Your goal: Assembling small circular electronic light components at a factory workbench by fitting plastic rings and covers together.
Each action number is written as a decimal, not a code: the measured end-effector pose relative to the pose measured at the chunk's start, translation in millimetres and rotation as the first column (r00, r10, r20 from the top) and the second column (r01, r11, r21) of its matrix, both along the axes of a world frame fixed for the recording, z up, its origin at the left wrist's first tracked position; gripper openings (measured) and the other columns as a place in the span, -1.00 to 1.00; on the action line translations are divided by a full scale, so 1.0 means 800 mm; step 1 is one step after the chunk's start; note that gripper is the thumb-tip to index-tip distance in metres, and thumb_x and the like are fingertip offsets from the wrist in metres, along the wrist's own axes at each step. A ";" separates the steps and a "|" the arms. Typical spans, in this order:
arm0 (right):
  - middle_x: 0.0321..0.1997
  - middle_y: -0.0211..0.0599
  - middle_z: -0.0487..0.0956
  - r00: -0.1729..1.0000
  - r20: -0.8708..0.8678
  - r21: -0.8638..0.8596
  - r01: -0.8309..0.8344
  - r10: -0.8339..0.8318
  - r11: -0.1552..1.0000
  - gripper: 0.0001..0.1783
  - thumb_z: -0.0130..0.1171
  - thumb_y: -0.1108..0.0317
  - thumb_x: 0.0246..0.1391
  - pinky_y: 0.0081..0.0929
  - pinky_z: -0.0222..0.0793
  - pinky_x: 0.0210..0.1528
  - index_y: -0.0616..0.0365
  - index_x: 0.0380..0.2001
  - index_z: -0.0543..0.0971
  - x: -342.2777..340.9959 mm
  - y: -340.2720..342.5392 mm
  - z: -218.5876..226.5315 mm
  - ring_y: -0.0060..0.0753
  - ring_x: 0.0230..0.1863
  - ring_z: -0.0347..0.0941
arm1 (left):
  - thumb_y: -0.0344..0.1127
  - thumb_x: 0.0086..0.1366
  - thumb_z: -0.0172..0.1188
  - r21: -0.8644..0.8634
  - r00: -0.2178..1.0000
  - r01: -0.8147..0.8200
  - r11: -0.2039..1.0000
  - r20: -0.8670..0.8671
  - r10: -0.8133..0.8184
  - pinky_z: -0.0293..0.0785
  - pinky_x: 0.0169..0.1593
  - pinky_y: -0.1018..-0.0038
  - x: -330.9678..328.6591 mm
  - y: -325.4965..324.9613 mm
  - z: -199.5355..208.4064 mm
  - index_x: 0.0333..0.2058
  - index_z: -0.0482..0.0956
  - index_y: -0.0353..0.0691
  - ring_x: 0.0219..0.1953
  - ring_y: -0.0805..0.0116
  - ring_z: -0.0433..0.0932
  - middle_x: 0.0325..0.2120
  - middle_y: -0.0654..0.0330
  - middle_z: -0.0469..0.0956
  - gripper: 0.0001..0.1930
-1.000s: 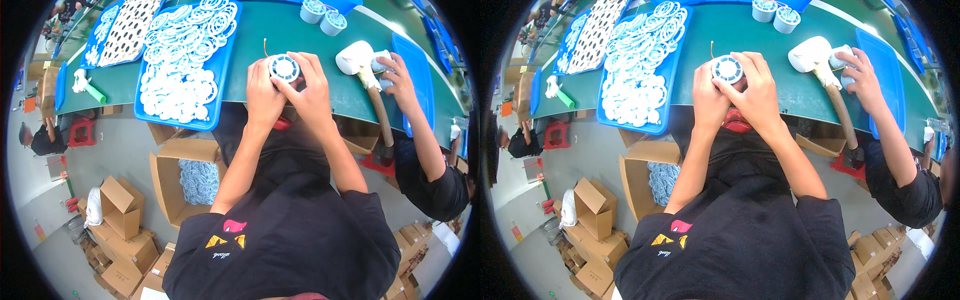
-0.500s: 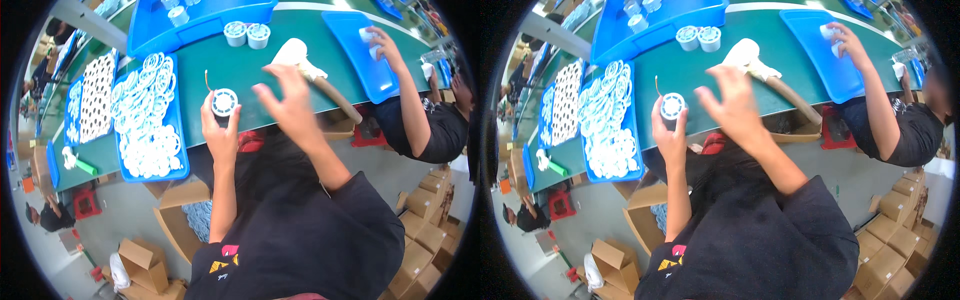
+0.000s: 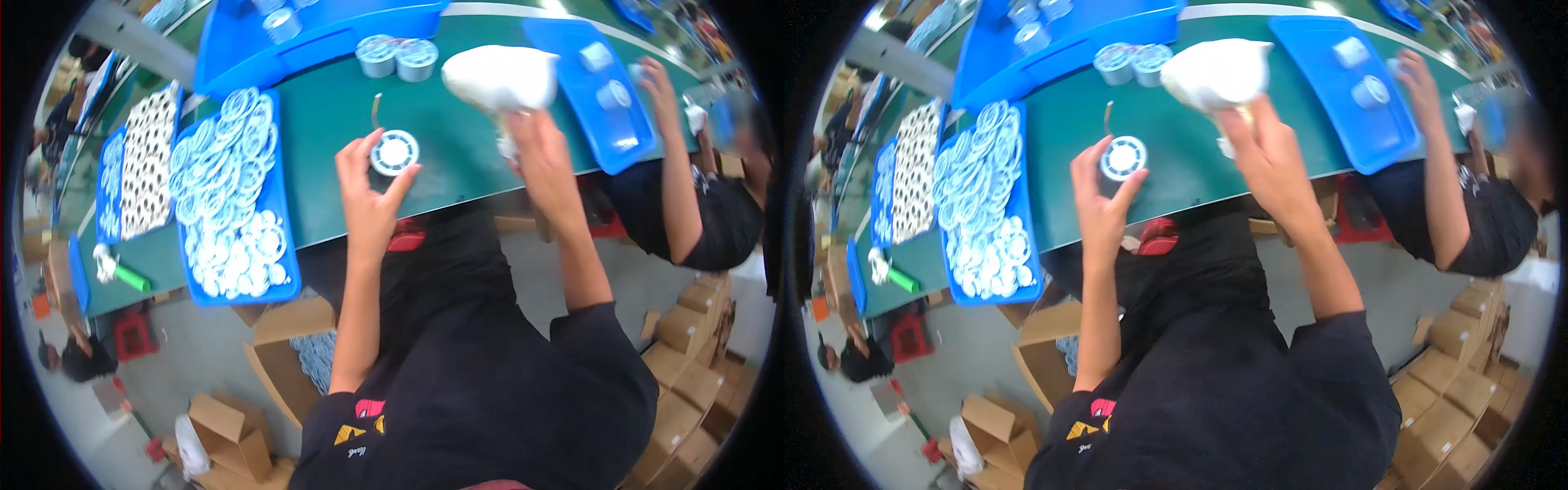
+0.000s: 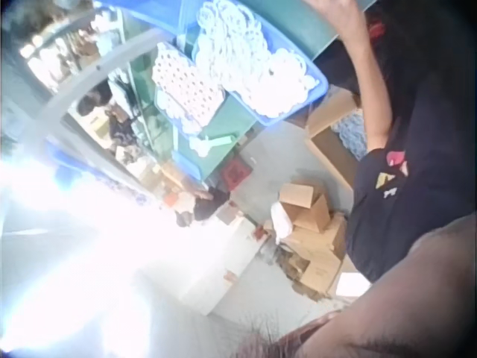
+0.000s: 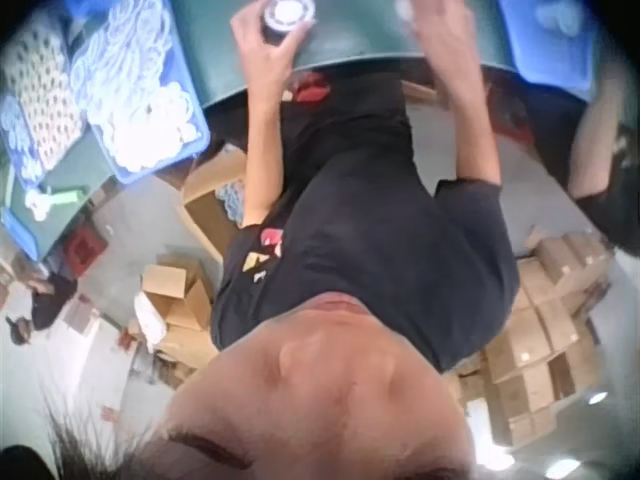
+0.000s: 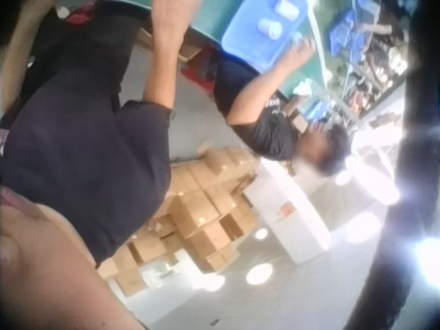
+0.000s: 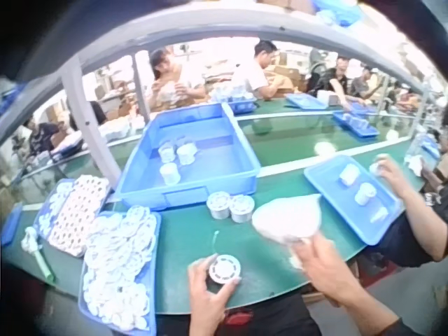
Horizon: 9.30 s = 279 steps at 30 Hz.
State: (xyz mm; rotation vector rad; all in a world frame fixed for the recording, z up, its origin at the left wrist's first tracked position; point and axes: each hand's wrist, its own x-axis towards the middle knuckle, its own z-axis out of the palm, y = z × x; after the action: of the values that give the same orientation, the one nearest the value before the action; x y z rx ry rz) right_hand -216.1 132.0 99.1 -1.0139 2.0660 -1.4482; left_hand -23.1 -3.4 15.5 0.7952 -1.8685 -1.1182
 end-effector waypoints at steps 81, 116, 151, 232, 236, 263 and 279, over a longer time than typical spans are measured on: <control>-0.03 0.06 0.65 0.705 -0.690 0.257 0.028 0.163 0.966 -0.35 0.54 0.14 -0.08 0.05 0.52 -0.01 0.15 0.09 0.61 -0.062 0.057 -0.099 0.19 0.03 0.58 | -0.30 0.15 0.52 -0.419 0.825 0.548 0.724 0.130 -0.550 0.52 0.19 0.10 -0.390 0.080 0.079 0.18 0.43 -0.38 0.09 -0.18 0.55 0.01 -0.18 0.54 -0.33; -0.48 -0.31 0.64 0.937 0.103 -0.102 -0.324 0.334 0.941 -0.73 0.23 0.26 0.39 -0.49 0.43 -0.40 0.30 -0.25 0.69 0.008 -0.181 -0.076 -0.59 -0.46 0.53 | -0.11 0.05 0.63 -0.371 0.923 0.016 0.928 0.363 0.129 0.43 0.04 0.06 -0.024 -0.035 -0.003 0.37 0.25 -0.35 -0.01 -0.12 0.53 -0.04 -0.10 0.53 0.01; -0.04 -0.25 0.58 0.088 -0.793 0.285 -0.821 0.603 0.494 -0.71 0.39 0.44 0.02 -0.21 0.62 -0.03 0.10 -0.13 0.67 0.223 -0.252 -0.074 -0.13 -0.06 0.61 | 0.04 -0.09 0.62 -0.336 0.989 0.030 0.941 0.148 0.021 0.33 0.13 0.04 -0.024 -0.042 -0.042 0.11 0.48 -0.12 0.06 -0.06 0.50 -0.04 0.05 0.56 -0.20; 0.14 -0.10 0.50 0.824 -0.488 -0.090 -0.376 0.289 0.922 -0.37 0.56 0.41 -0.05 -0.23 0.50 0.15 0.26 0.14 0.62 0.054 -0.094 -0.065 -0.06 0.12 0.51 | -0.40 0.05 0.45 -0.215 0.977 -0.089 0.972 0.170 0.128 0.41 0.09 0.09 -0.025 -0.014 -0.016 0.10 0.54 -0.27 0.05 -0.06 0.52 -0.07 0.00 0.59 -0.42; 0.11 -0.07 0.48 0.880 -0.405 -0.150 -0.331 0.247 0.932 -0.39 0.55 0.46 -0.06 -0.25 0.53 0.10 0.34 0.11 0.62 0.061 -0.095 -0.072 -0.09 0.10 0.52 | -0.41 0.04 0.45 -0.241 0.974 -0.115 0.964 0.162 0.156 0.41 0.08 0.11 -0.026 -0.010 -0.019 0.09 0.55 -0.27 0.04 -0.06 0.52 -0.07 -0.01 0.59 -0.42; 0.12 -0.11 0.52 0.918 -0.297 -0.198 -0.327 0.261 0.924 -0.38 0.58 0.44 -0.09 -0.30 0.52 0.12 0.29 0.11 0.65 0.056 -0.095 -0.080 -0.15 0.12 0.53 | -0.26 0.04 0.56 -0.229 0.983 -0.057 0.972 0.159 0.095 0.39 0.09 0.12 -0.020 -0.015 -0.017 0.08 0.54 -0.25 0.05 -0.02 0.52 -0.05 0.03 0.59 -0.38; 0.09 -0.01 0.48 0.906 -0.418 -0.174 -0.148 0.063 0.974 -0.42 0.54 0.41 -0.02 -0.18 0.54 0.03 0.39 0.08 0.61 0.094 -0.099 -0.073 0.00 0.04 0.55 | -0.21 0.03 0.61 -0.225 0.978 -0.105 0.969 0.154 0.142 0.41 0.03 0.14 -0.022 -0.013 -0.019 0.03 0.55 -0.27 0.01 -0.02 0.55 -0.10 0.04 0.62 -0.38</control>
State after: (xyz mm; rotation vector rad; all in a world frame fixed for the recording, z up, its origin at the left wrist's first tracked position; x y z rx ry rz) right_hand -140.6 53.0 40.8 -1.6079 2.1239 -1.5113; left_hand -41.1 -13.8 0.5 0.8902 -2.0094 -0.7738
